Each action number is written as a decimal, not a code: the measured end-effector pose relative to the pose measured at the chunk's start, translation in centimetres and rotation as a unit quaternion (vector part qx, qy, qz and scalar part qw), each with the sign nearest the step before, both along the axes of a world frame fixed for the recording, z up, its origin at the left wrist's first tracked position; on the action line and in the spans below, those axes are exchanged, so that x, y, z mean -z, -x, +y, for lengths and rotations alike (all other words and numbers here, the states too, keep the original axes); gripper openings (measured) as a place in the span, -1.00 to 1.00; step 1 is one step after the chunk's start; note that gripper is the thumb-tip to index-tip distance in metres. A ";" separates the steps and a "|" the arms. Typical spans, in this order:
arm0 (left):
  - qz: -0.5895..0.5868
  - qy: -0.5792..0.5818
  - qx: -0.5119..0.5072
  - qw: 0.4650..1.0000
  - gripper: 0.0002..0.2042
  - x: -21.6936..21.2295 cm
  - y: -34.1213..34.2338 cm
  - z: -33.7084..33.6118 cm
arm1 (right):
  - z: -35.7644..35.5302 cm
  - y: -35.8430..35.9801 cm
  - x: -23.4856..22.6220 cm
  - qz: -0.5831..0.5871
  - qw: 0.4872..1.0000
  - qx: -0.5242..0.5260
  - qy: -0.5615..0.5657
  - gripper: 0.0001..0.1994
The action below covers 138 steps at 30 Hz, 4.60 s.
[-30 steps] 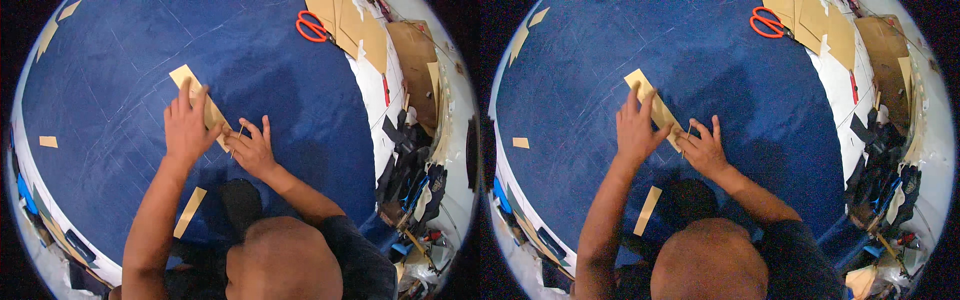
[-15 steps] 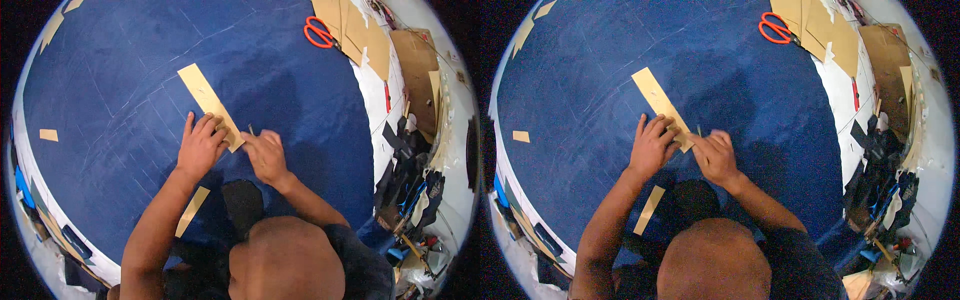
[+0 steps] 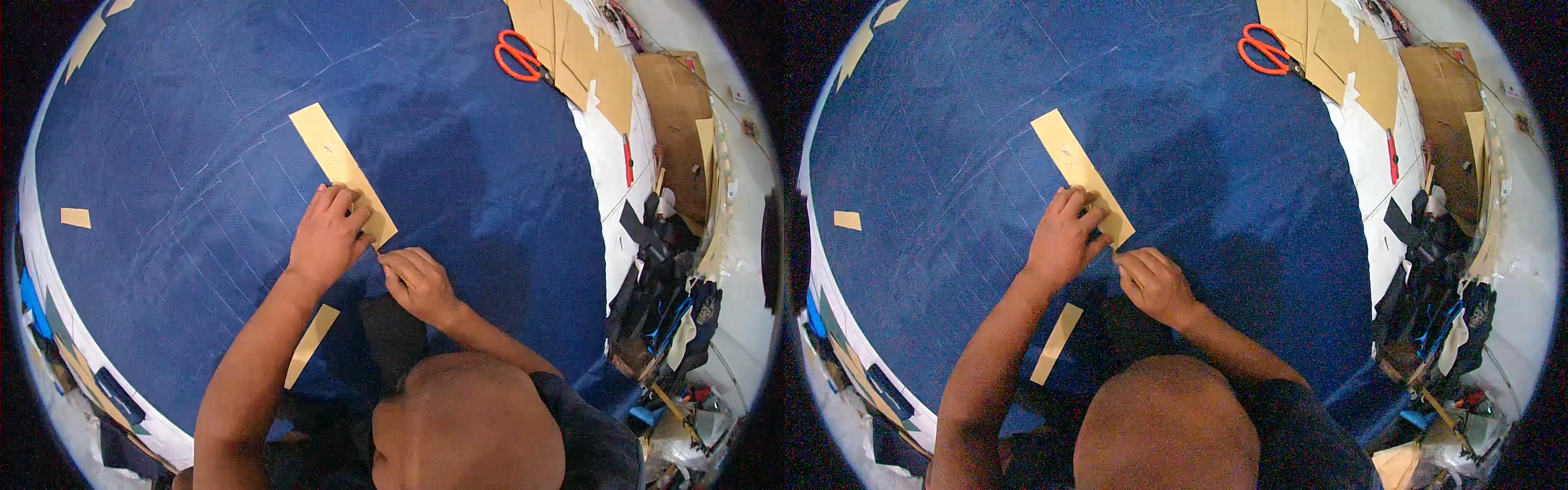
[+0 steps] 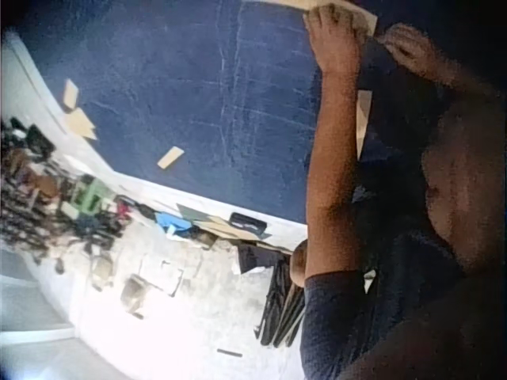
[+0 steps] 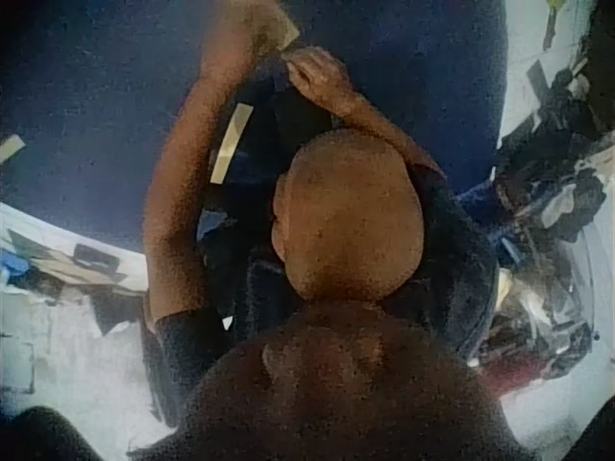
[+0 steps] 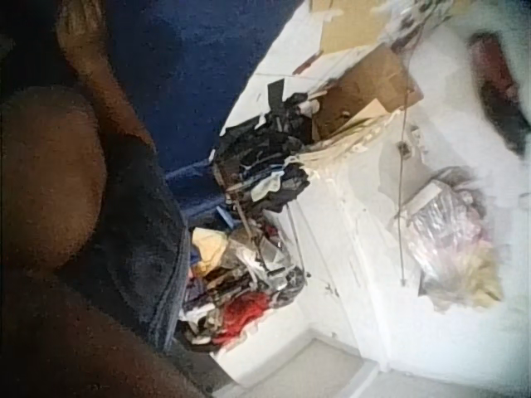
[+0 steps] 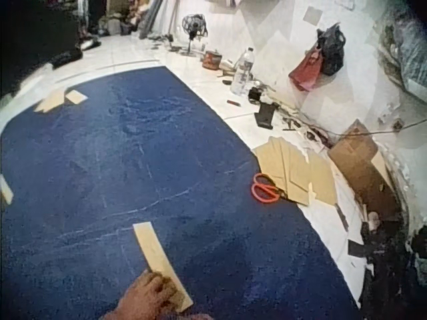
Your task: The person marks vertical lines onto a blue fabric using a rectangular template and a pencil.
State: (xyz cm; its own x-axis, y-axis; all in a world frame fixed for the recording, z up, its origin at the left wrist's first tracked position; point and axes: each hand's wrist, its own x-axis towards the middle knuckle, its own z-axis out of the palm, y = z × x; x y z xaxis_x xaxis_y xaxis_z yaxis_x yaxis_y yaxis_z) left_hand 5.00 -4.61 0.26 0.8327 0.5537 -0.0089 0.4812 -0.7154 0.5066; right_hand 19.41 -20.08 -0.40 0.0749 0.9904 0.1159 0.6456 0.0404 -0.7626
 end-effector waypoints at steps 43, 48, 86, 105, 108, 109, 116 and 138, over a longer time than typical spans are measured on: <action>0.077 -0.003 -0.043 0.996 -0.55 -0.3 -1.3 -1.1 | 0.9 -0.7 -0.3 0.001 0.998 0.028 0.053 -0.85; 0.138 -0.020 -0.050 0.989 -0.52 -1.2 -1.9 -1.3 | 1.5 -2.3 -0.2 -0.066 0.994 0.064 0.064 -0.85; 0.143 -0.048 -0.104 0.983 -0.56 -0.9 -3.5 -1.9 | 1.2 -3.0 -0.1 -0.091 0.995 0.022 -0.022 -0.82; -0.074 -0.048 -0.062 0.994 -0.80 0.5 0.3 -0.9 | 1.6 -1.4 1.5 -0.128 0.991 0.019 -0.027 -0.73; -0.099 0.009 -0.081 0.992 -0.81 -0.9 2.7 -1.2 | 2.0 -0.3 2.1 -0.165 0.986 0.000 0.011 -0.70; -0.081 0.009 -0.043 0.996 -0.79 -1.3 3.7 -1.7 | 2.2 -0.3 2.2 -0.188 0.982 -0.010 0.007 -0.68; 0.118 0.060 0.124 0.983 -0.55 -3.0 14.4 -8.4 | 3.1 -3.7 2.6 -0.235 0.971 0.044 0.023 -0.66; 0.306 0.061 -0.115 0.943 -0.77 -6.6 23.7 1.2 | -2.2 5.3 -0.5 -0.033 0.979 -0.192 0.065 -0.68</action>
State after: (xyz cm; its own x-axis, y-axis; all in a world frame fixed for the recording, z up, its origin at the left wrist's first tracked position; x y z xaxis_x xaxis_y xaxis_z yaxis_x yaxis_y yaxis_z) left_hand -18.68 -3.42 6.86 0.5082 0.6832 -0.5244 0.8460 -0.5101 0.1553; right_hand 14.13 -22.30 0.14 -0.3085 0.9510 -0.0209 0.6500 0.1948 -0.7346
